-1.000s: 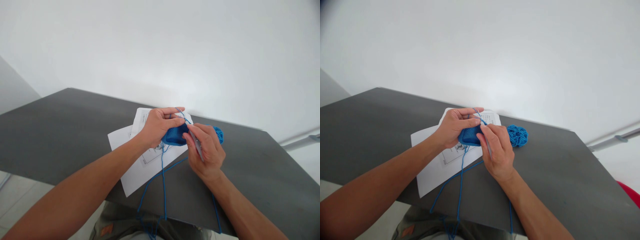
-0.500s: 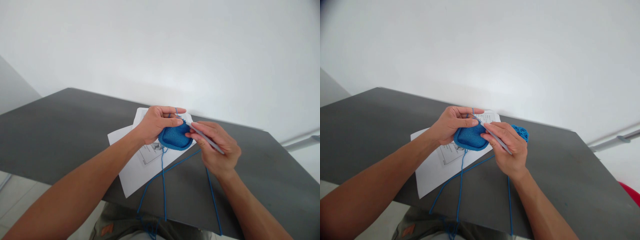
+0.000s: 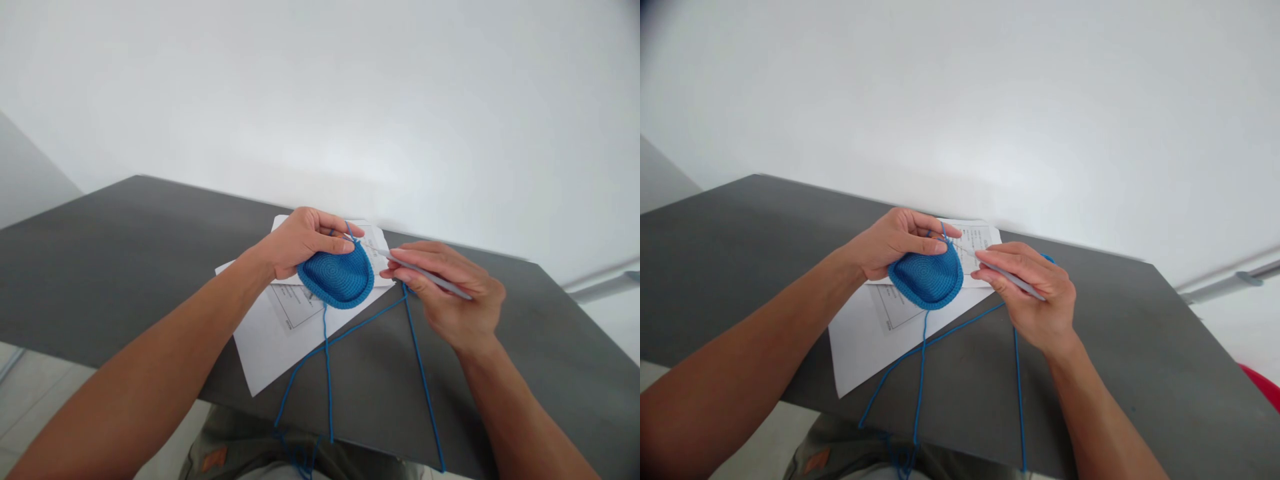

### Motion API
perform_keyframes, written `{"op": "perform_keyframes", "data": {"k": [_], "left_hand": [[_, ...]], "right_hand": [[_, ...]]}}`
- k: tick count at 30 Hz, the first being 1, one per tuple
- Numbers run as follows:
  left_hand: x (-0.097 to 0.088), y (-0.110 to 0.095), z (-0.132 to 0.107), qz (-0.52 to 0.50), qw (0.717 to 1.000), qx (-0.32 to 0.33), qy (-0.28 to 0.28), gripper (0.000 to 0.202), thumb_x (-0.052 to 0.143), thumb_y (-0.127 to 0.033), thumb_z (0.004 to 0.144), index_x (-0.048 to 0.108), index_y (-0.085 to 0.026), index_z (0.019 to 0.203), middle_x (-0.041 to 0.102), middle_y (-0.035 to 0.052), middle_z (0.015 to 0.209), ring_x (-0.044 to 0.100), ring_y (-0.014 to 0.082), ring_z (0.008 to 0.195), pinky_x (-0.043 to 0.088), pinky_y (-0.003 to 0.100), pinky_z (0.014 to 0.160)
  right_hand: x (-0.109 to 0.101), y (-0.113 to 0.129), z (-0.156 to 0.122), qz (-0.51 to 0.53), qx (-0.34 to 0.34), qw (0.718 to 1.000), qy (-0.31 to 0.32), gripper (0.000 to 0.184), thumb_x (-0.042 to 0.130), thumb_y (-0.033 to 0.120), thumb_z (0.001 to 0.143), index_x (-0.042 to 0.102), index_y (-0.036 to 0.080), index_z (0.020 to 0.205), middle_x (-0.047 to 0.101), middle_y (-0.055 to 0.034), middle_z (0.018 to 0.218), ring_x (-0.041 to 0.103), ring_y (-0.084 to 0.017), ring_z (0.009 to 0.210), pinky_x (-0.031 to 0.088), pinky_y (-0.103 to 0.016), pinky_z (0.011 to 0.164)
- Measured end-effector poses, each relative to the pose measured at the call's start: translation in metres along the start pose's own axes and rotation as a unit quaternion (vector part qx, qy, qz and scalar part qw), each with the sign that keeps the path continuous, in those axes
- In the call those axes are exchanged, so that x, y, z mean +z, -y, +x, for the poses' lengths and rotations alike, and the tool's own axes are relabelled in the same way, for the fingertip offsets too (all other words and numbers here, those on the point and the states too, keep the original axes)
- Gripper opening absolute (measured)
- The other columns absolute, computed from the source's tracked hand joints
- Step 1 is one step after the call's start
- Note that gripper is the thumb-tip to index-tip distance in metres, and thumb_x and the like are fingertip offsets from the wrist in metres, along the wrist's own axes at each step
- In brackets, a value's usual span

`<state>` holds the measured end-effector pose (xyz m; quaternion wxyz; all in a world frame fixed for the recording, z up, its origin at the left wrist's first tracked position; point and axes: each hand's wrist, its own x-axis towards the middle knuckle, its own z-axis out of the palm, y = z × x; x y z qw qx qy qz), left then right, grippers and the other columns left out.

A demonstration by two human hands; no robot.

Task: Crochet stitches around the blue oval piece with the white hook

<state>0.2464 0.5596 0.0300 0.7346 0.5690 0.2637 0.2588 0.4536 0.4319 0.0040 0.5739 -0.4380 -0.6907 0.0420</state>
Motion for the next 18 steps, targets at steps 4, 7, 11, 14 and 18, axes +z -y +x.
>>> {"op": "perform_keyframes", "data": {"k": [4,7,11,14,18], "left_hand": [[-0.003,-0.002,-0.001,0.028,1.0,-0.004,0.001,0.027,0.09,-0.012,0.066,0.084,-0.011,0.092,0.078,0.0073,0.079,0.066,0.0138,0.071,0.052,0.025,0.065],[-0.006,-0.001,0.0,0.045,0.999,0.004,0.008,0.023,0.092,-0.014,0.064,0.085,-0.012,0.086,0.08,0.0097,0.087,0.066,0.0143,0.07,0.052,0.026,0.063],[-0.007,-0.001,0.001,0.063,0.998,0.009,0.018,0.017,0.092,-0.015,0.063,0.084,-0.013,0.078,0.081,0.0124,0.1,0.065,0.0133,0.068,0.052,0.026,0.059],[-0.008,-0.001,0.001,0.069,0.997,0.009,0.028,0.014,0.09,-0.014,0.064,0.083,-0.013,0.075,0.082,0.0135,0.103,0.067,0.0142,0.071,0.053,0.025,0.061],[-0.011,-0.001,0.0,0.08,0.996,0.013,0.037,0.011,0.089,-0.013,0.065,0.083,-0.014,0.074,0.082,0.0131,0.106,0.069,0.0156,0.075,0.054,0.025,0.062]], "right_hand": [[-0.003,0.0,0.002,0.012,0.002,1.0,0.022,0.032,0.081,0.012,0.086,0.082,0.033,0.111,0.08,-0.0028,0.098,0.077,-0.02,0.083,0.064,-0.034,0.069],[-0.005,0.001,0.004,0.012,0.004,0.999,0.033,0.029,0.082,0.014,0.085,0.083,0.032,0.108,0.081,-0.003,0.096,0.077,-0.02,0.081,0.064,-0.035,0.067],[-0.008,0.002,0.006,0.009,0.006,0.999,0.047,0.025,0.081,0.017,0.087,0.083,0.032,0.107,0.082,-0.0037,0.094,0.076,-0.022,0.079,0.064,-0.036,0.065],[-0.01,0.002,0.006,0.013,-0.001,0.998,0.056,0.026,0.08,0.016,0.087,0.083,0.032,0.107,0.082,-0.0038,0.092,0.076,-0.022,0.079,0.063,-0.035,0.064],[-0.011,0.0,0.005,0.023,0.006,0.998,0.061,0.026,0.08,0.015,0.086,0.084,0.031,0.107,0.082,-0.0041,0.092,0.076,-0.022,0.081,0.063,-0.035,0.065]]}}
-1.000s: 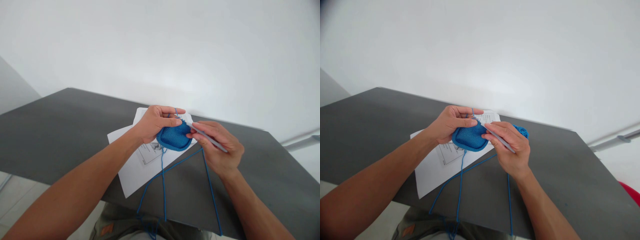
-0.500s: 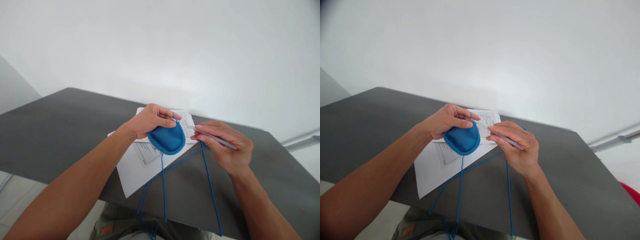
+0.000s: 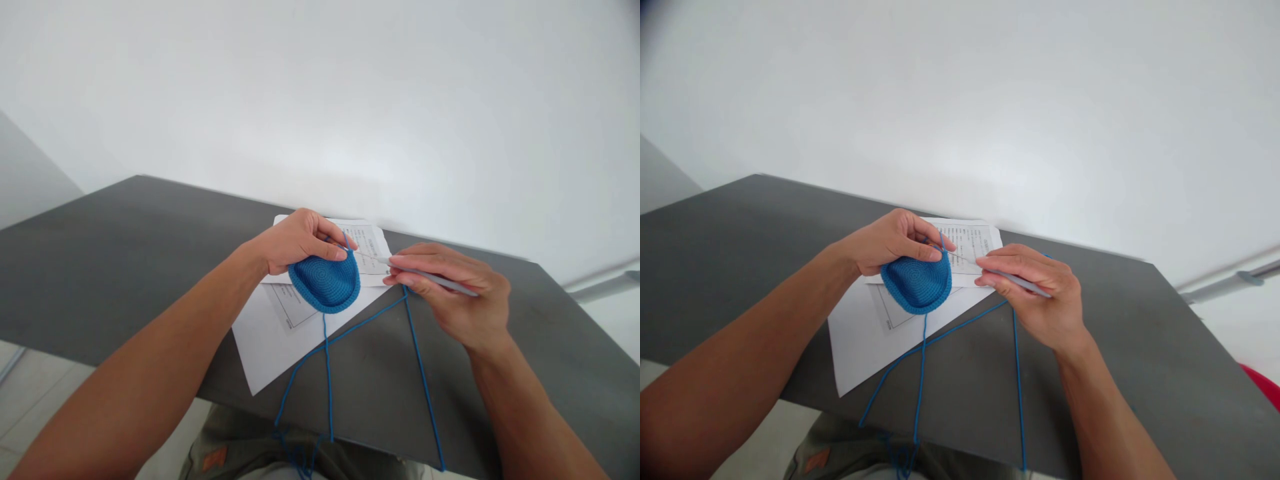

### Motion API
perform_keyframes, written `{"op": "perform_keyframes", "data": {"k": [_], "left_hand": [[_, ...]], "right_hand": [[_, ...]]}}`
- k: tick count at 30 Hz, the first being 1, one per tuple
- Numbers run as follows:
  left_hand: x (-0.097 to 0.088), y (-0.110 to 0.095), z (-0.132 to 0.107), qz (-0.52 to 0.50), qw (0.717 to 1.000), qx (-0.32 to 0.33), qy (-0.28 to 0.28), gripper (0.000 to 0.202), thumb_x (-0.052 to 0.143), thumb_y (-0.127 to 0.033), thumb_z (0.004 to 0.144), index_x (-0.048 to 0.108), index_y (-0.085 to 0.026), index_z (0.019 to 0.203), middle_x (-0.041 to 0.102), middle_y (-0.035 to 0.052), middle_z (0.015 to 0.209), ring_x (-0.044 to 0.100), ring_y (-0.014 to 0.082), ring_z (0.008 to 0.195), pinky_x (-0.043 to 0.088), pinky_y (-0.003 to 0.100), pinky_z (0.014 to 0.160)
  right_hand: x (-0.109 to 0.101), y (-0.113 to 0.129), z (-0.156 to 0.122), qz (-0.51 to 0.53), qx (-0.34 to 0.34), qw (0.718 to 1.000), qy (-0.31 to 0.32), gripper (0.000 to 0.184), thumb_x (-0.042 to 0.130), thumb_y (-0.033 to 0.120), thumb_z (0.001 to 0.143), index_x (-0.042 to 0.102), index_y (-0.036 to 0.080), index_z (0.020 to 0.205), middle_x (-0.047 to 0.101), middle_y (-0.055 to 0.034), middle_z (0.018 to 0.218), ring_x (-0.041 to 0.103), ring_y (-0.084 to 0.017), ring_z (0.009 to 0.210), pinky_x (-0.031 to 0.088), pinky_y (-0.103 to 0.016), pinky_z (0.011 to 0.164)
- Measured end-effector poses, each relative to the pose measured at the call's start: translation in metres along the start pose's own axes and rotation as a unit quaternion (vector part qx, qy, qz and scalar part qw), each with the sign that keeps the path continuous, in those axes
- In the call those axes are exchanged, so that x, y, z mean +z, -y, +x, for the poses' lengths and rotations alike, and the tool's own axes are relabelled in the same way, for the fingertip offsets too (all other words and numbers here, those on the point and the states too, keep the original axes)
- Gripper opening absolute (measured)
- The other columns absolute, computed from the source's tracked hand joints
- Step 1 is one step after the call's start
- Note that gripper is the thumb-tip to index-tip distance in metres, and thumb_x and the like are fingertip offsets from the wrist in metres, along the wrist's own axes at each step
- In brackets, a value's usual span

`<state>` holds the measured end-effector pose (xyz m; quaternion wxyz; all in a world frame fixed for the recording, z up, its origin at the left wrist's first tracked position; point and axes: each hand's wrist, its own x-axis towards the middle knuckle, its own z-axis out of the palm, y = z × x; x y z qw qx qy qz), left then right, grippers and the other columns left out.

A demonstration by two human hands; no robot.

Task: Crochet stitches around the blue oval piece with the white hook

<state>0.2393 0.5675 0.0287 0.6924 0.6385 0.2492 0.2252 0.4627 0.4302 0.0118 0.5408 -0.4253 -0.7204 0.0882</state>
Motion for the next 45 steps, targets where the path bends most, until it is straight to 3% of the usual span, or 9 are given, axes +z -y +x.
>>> {"op": "perform_keyframes", "data": {"k": [5,10,18,22,26,30,36,41,45], "left_hand": [[-0.002,0.0,-0.001,0.002,1.0,-0.004,0.008,0.01,0.09,-0.015,0.065,0.082,-0.015,0.071,0.082,0.0129,0.104,0.07,0.0162,0.077,0.055,0.026,0.065],[-0.003,0.001,-0.001,0.018,1.0,-0.003,0.004,0.011,0.09,-0.017,0.064,0.083,-0.016,0.072,0.082,0.0128,0.103,0.071,0.0179,0.08,0.056,0.027,0.068],[-0.002,0.0,0.0,0.055,0.998,0.003,0.013,0.011,0.088,-0.017,0.065,0.086,-0.019,0.075,0.081,0.0091,0.087,0.067,0.0167,0.07,0.053,0.025,0.059],[-0.001,0.0,0.0,0.056,0.998,0.01,0.02,0.009,0.087,-0.016,0.065,0.086,-0.02,0.073,0.08,0.0085,0.084,0.066,0.0157,0.068,0.052,0.024,0.058],[0.0,-0.002,0.0,0.05,0.998,0.009,0.022,0.01,0.087,-0.016,0.066,0.086,-0.019,0.074,0.081,0.0084,0.084,0.066,0.0156,0.07,0.053,0.024,0.06],[0.0,-0.004,-0.001,0.041,0.999,0.003,0.025,0.01,0.087,-0.014,0.067,0.086,-0.018,0.076,0.078,0.007,0.076,0.062,0.0132,0.065,0.05,0.022,0.057],[0.0,-0.002,-0.001,0.005,0.999,0.016,0.031,0.015,0.092,-0.017,0.065,0.084,-0.015,0.077,0.081,0.0098,0.086,0.068,0.0156,0.072,0.053,0.026,0.066],[0.018,0.009,0.003,-0.084,0.994,0.066,-0.017,0.023,0.096,-0.02,0.058,0.081,-0.014,0.074,0.08,0.0077,0.085,0.067,0.0146,0.074,0.052,0.026,0.068],[0.038,0.018,0.006,-0.115,0.989,0.065,-0.07,0.026,0.095,-0.018,0.058,0.082,-0.014,0.08,0.075,0.0036,0.075,0.065,0.0125,0.068,0.049,0.024,0.064]], "right_hand": [[0.0,-0.001,-0.001,0.015,0.007,1.0,0.004,0.027,0.079,0.013,0.087,0.083,0.031,0.108,0.082,-0.0039,0.091,0.076,-0.021,0.08,0.064,-0.035,0.065],[-0.004,0.001,0.001,-0.031,-0.03,0.999,0.029,0.029,0.081,0.016,0.086,0.083,0.033,0.109,0.082,-0.0034,0.093,0.077,-0.022,0.081,0.063,-0.034,0.066],[-0.011,0.002,0.002,-0.046,-0.027,0.997,0.062,0.028,0.081,0.019,0.087,0.083,0.033,0.111,0.082,-0.0041,0.1,0.078,-0.021,0.085,0.065,-0.033,0.07],[-0.01,0.003,0.003,-0.007,0.01,0.999,0.033,0.023,0.084,0.02,0.084,0.084,0.031,0.105,0.082,-0.0042,0.092,0.077,-0.022,0.081,0.066,-0.033,0.066],[-0.009,0.001,-0.001,0.068,0.088,0.994,0.012,0.018,0.083,0.02,0.085,0.085,0.028,0.101,0.082,-0.0043,0.094,0.078,-0.018,0.071,0.069,-0.031,0.062],[-0.007,-0.001,-0.002,0.163,0.159,0.974,-0.019,0.013,0.084,0.027,0.085,0.085,0.024,0.098,0.082,-0.0056,0.088,0.078,-0.019,0.064,0.07,-0.031,0.059],[0.004,0.0,0.004,0.269,0.218,0.936,-0.062,0.017,0.086,0.035,0.083,0.085,0.02,0.09,0.08,-0.0054,0.069,0.074,-0.018,0.054,0.066,-0.028,0.048],[0.032,-0.006,0.0,0.331,0.24,0.904,-0.123,0.018,0.085,0.039,0.083,0.083,0.023,0.091,0.081,-0.0029,0.074,0.074,-0.014,0.06,0.064,-0.024,0.055],[0.049,-0.008,-0.004,0.317,0.254,0.894,-0.189,0.02,0.089,0.038,0.078,0.083,0.024,0.091,0.083,-0.0021,0.082,0.076,-0.014,0.067,0.062,-0.025,0.064]]}}
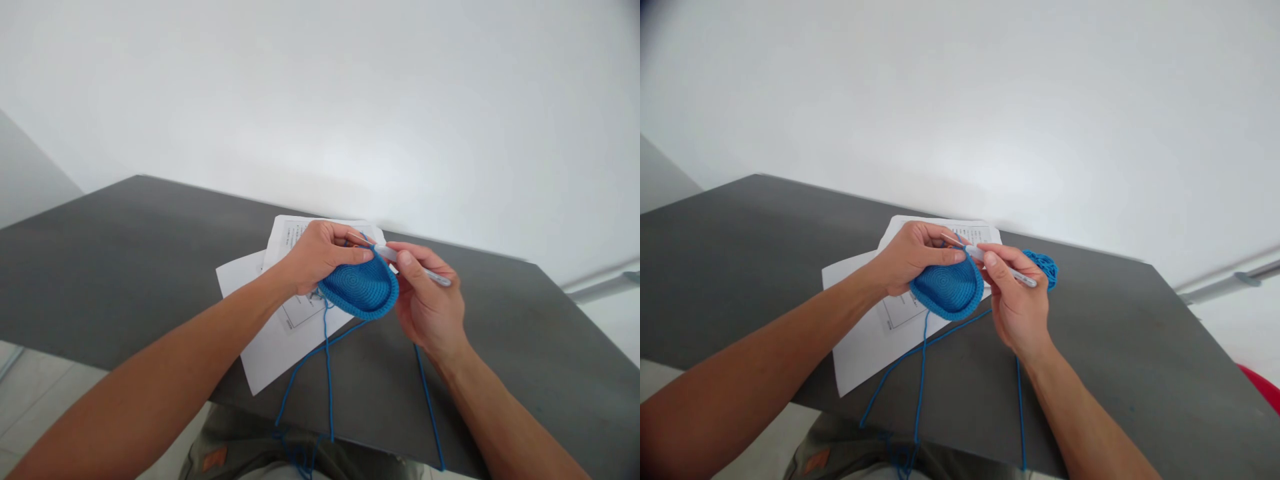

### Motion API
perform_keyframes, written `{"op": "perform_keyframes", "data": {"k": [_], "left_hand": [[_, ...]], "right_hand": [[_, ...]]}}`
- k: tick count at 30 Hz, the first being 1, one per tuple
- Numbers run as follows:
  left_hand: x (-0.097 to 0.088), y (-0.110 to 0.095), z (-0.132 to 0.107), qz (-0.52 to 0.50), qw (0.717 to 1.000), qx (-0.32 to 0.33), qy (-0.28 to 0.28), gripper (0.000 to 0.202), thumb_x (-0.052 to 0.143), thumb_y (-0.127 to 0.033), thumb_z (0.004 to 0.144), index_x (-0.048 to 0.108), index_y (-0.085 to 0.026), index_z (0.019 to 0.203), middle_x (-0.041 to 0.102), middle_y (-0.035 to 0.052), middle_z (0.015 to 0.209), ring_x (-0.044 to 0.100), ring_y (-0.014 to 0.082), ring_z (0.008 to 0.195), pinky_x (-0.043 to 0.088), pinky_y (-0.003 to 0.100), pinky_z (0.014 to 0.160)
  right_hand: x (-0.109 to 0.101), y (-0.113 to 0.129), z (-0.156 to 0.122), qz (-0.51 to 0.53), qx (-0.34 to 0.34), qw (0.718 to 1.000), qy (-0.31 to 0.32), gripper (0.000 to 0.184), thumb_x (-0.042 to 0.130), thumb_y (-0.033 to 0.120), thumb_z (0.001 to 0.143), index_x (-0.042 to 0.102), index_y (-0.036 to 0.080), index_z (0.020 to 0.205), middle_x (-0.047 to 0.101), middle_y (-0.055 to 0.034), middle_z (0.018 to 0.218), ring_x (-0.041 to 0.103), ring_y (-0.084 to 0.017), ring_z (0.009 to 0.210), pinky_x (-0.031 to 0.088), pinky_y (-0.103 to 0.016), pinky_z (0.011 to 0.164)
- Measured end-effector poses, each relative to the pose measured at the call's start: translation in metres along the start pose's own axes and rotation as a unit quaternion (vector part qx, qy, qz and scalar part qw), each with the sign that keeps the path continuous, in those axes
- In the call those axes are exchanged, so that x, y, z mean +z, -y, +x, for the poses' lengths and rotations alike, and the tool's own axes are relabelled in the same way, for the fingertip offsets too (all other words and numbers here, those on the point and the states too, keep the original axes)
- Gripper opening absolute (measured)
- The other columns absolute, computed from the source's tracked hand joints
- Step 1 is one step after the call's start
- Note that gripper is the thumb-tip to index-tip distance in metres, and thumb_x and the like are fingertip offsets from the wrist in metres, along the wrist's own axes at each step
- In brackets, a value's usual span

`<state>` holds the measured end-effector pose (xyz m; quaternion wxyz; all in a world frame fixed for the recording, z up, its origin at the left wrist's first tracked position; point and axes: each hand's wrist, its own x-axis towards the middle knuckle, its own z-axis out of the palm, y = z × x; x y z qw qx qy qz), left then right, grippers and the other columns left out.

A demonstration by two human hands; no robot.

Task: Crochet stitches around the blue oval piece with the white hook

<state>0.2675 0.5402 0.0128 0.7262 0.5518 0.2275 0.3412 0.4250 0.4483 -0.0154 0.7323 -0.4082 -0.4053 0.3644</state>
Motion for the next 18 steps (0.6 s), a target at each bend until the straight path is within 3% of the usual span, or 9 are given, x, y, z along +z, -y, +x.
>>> {"op": "perform_keyframes", "data": {"k": [5,10,18], "left_hand": [[0.0081,0.0039,-0.002,-0.046,0.998,-0.024,-0.021,0.026,0.095,-0.014,0.056,0.079,-0.015,0.077,0.073,0.0008,0.07,0.063,0.011,0.065,0.049,0.023,0.062],[0.0088,0.0007,-0.0032,-0.047,0.998,-0.049,-0.018,0.029,0.095,-0.015,0.054,0.079,-0.012,0.079,0.074,0.0037,0.073,0.066,0.0135,0.066,0.052,0.025,0.063],[0.0095,-0.0033,-0.0062,-0.016,0.998,-0.059,-0.022,0.02,0.086,-0.014,0.066,0.08,-0.012,0.085,0.076,0.005,0.076,0.069,0.0159,0.069,0.054,0.027,0.065]], "right_hand": [[0.002,0.0008,-0.0005,-0.029,-0.045,0.997,-0.05,0.023,0.091,0.038,0.074,0.083,0.024,0.091,0.082,-0.0013,0.081,0.073,-0.014,0.068,0.061,-0.028,0.068],[0.0035,0.0024,-0.0005,-0.045,-0.067,0.994,-0.068,0.024,0.092,0.038,0.073,0.084,0.025,0.09,0.082,-0.0015,0.081,0.074,-0.016,0.069,0.062,-0.03,0.068],[-0.0009,0.0073,0.0002,-0.058,-0.055,0.996,-0.04,0.026,0.092,0.042,0.075,0.083,0.025,0.093,0.083,-0.0018,0.083,0.077,-0.016,0.072,0.064,-0.029,0.071]]}}
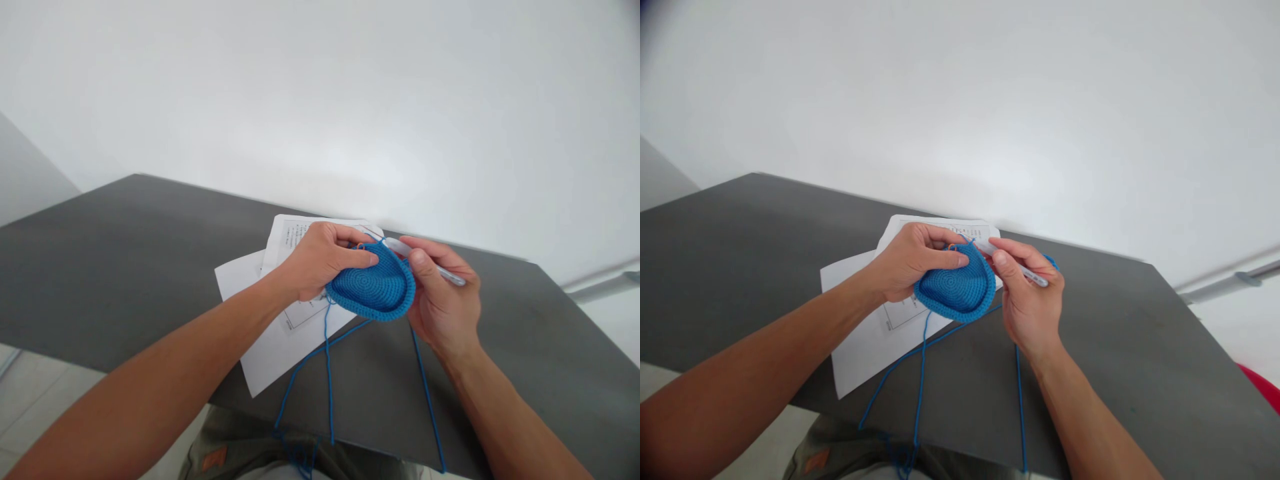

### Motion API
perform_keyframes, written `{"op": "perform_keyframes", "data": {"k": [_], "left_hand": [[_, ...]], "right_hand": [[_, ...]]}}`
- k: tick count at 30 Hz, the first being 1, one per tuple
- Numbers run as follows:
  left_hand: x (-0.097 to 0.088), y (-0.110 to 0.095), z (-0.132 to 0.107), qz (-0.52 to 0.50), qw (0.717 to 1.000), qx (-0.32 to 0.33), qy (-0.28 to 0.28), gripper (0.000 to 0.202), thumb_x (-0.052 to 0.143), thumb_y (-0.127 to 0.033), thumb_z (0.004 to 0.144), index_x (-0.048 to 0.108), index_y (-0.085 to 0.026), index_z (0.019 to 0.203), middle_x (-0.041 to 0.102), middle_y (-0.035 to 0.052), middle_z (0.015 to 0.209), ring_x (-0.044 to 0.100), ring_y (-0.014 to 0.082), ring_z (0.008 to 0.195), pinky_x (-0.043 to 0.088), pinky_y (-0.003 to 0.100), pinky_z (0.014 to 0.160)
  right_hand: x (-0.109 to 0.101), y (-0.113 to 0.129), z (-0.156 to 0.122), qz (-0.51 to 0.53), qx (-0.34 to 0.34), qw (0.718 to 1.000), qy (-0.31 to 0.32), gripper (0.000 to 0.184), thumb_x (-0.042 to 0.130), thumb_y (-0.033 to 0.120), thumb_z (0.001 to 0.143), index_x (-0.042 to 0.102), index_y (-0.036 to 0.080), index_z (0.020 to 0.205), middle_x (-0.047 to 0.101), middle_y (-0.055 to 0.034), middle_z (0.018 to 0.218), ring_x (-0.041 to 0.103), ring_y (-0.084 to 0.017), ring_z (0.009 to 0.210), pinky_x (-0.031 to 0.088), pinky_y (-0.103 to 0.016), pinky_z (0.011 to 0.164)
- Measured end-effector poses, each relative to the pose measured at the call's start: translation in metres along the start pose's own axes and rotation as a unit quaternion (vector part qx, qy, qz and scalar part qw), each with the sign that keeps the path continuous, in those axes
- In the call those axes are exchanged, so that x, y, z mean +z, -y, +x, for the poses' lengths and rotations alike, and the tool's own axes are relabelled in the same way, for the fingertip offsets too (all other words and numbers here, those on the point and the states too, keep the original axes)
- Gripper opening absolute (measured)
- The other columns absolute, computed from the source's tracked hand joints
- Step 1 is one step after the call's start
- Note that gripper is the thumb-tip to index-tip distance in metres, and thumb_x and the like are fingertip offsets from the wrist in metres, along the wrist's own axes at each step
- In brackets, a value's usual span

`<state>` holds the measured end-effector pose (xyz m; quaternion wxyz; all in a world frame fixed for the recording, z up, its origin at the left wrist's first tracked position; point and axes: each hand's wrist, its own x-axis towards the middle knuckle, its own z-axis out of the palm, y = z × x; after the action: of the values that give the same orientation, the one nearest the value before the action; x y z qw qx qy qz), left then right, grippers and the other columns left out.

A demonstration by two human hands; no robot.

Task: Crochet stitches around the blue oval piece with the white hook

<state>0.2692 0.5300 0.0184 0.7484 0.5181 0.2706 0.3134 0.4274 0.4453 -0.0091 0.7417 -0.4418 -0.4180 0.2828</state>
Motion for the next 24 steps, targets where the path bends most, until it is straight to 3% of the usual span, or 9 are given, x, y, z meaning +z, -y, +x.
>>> {"op": "perform_keyframes", "data": {"k": [5,12,24], "left_hand": [[-0.001,-0.001,0.0,0.016,0.999,0.03,-0.007,0.026,0.084,-0.009,0.066,0.082,-0.013,0.091,0.075,0.0033,0.077,0.069,0.0161,0.074,0.053,0.026,0.067],[-0.003,-0.001,0.0,0.083,0.995,0.042,-0.018,0.041,0.082,-0.011,0.066,0.082,-0.013,0.107,0.068,0.0001,0.07,0.057,0.0096,0.06,0.041,0.022,0.054],[-0.007,0.0,0.001,0.13,0.989,0.05,-0.048,0.042,0.082,-0.012,0.064,0.083,-0.012,0.106,0.063,-0.0007,0.07,0.051,0.0084,0.059,0.035,0.022,0.053]], "right_hand": [[-0.009,0.0,0.004,-0.026,-0.005,0.999,0.022,0.025,0.093,0.04,0.074,0.084,0.026,0.093,0.083,-0.0018,0.083,0.077,-0.017,0.073,0.064,-0.029,0.073],[-0.025,-0.001,0.009,-0.082,-0.03,0.993,0.082,0.019,0.089,0.034,0.08,0.084,0.029,0.097,0.083,-0.0004,0.089,0.077,-0.015,0.077,0.062,-0.026,0.075],[-0.036,0.01,0.016,-0.183,-0.12,0.969,0.119,0.016,0.085,0.022,0.084,0.085,0.032,0.097,0.081,0.0007,0.088,0.073,-0.014,0.074,0.057,-0.026,0.066]]}}
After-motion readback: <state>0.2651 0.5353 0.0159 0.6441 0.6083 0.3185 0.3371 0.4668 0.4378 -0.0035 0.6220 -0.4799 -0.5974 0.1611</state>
